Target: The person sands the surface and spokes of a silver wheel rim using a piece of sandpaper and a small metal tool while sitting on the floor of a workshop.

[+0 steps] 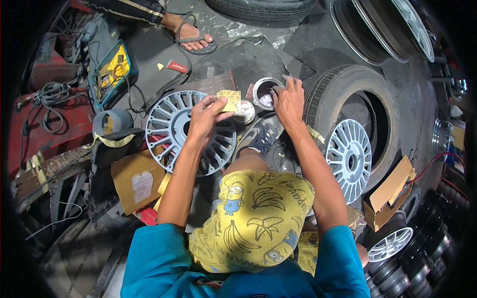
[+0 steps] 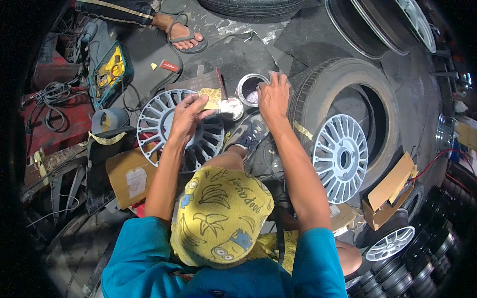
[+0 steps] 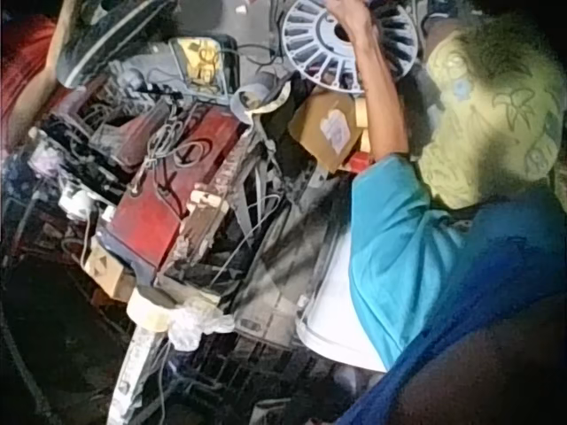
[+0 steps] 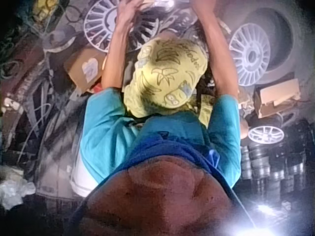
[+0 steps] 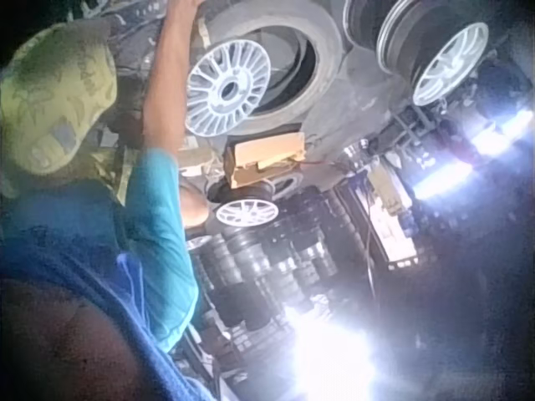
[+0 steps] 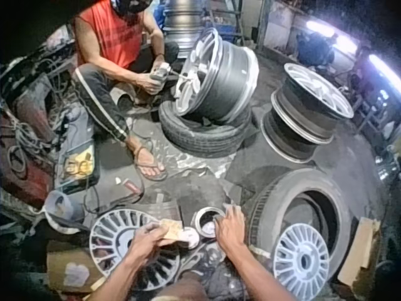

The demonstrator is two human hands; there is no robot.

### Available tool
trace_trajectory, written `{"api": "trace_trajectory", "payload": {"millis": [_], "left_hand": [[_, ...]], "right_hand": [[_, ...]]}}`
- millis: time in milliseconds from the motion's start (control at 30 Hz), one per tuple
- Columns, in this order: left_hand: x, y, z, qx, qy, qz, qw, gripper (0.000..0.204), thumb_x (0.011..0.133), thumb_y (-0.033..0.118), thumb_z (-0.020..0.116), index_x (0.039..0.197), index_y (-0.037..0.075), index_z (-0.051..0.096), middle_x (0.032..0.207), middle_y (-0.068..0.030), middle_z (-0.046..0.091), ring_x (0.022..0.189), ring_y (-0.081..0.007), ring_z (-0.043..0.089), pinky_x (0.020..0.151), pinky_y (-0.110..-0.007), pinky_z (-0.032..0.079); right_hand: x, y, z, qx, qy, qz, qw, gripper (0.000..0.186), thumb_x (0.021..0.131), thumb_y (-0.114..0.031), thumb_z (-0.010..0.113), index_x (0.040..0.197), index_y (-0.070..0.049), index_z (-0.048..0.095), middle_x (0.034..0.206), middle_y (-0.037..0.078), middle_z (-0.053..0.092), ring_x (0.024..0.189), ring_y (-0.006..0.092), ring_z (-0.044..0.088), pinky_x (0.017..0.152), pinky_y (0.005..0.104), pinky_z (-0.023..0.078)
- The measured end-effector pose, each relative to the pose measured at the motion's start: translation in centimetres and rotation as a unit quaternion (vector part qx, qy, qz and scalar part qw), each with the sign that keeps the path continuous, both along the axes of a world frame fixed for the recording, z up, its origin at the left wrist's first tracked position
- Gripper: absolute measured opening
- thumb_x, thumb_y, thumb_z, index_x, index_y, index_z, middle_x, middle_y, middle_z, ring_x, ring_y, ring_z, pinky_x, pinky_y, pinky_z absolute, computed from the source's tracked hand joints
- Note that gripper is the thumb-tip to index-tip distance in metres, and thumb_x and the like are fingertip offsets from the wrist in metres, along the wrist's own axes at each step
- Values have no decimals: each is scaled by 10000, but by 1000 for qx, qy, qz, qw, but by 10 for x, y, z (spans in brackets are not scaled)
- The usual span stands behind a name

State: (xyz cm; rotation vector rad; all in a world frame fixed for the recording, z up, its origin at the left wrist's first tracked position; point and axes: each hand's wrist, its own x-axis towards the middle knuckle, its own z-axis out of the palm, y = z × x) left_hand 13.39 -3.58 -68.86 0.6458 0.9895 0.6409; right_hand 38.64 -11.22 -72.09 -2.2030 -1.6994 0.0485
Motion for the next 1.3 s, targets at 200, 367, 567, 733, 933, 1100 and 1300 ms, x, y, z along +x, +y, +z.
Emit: {"api": "trace_trajectory", "payload": {"millis": [200,367,567,733,933,1100,1300], "left_hand": [[7,-4,-4,10,10,-22,1000,259,1031,132,697,1160,-88,656,1123,-181,727,994,-215,750,863,-328,676],[9,-4,-11,22,26,-25,999,278,1034,133,692,1171,-104,645,1113,-180,731,974,-213,750,848,-331,676],[10,-2,-28,40,29,-8,999,290,1035,118,684,1199,-115,629,1124,-201,733,980,-235,750,850,-348,678],[28,-1,-27,24,9,-23,999,262,1032,89,678,1188,-118,639,1156,-217,726,989,-264,752,876,-372,681],[36,3,-10,-24,-50,-35,998,218,1033,61,671,1176,-102,653,1164,-194,720,1025,-263,748,886,-365,681],[35,1,-1,-51,-64,-34,996,172,1031,64,679,1129,-76,669,1137,-176,721,1023,-256,751,883,-349,679],[37,-3,6,-44,-55,-36,997,152,1026,51,681,1116,-71,674,1133,-173,722,1019,-249,752,888,-342,677]], "right_hand": [[-1,9,-9,-59,63,-66,994,188,879,-198,770,991,-59,831,1417,143,594,1325,398,478,1053,518,440],[11,-4,5,-17,153,-68,986,201,875,-197,774,987,-40,832,1422,160,628,1382,397,465,1138,503,412],[36,-40,42,19,407,-166,898,336,998,-317,743,1097,0,795,1031,123,769,879,200,708,821,331,547],[18,-68,93,-13,562,-178,807,319,1053,-285,701,1217,-17,761,942,33,753,838,70,646,751,236,510],[-9,-85,98,46,597,-150,787,248,1028,-149,734,1213,12,766,1002,38,761,848,63,632,770,223,507],[-14,-91,80,22,580,-103,808,189,999,-78,756,1172,-2,757,966,-16,714,849,44,610,769,216,495],[-27,-89,76,-9,584,-103,805,236,993,-88,761,1219,-28,726,1012,-9,730,901,43,625,794,219,507]]}}
